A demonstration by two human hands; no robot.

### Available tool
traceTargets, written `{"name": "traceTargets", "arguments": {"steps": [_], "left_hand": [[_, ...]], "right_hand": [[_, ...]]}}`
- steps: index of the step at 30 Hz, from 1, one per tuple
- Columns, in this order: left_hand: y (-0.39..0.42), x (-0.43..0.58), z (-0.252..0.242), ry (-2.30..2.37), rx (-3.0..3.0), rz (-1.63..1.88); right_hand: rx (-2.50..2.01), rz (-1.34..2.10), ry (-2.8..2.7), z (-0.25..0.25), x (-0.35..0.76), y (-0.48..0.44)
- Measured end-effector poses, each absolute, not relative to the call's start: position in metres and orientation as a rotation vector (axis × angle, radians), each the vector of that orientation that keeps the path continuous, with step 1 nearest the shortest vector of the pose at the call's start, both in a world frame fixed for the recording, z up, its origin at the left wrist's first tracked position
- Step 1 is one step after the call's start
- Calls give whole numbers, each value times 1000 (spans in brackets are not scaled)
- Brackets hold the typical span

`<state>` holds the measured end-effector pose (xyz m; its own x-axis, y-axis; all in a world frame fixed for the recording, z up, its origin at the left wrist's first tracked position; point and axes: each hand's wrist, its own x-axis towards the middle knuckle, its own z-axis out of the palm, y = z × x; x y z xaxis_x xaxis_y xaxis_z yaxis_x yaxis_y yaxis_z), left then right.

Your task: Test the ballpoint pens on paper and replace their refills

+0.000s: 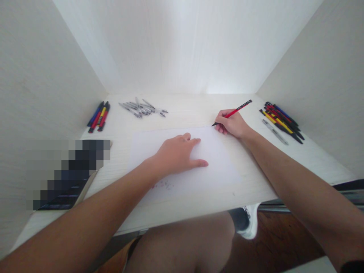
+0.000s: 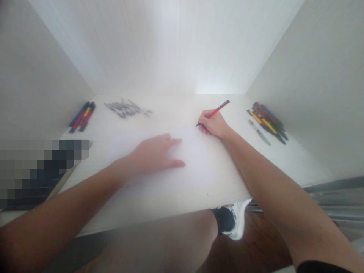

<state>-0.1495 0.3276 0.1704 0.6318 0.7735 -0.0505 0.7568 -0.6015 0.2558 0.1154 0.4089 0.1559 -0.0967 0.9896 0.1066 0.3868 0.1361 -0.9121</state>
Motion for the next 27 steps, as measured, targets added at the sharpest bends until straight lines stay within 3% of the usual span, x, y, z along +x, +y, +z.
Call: {"name": "traceTargets", "arguments": {"steps": [8, 27], "left_hand": [[327, -149, 170, 1264, 2597, 88], [323, -154, 176, 1116, 2623, 96]], "right_hand": [[-1392, 971, -1589, 157, 115, 409], [-1269, 1260, -965, 177, 131, 409]]}}
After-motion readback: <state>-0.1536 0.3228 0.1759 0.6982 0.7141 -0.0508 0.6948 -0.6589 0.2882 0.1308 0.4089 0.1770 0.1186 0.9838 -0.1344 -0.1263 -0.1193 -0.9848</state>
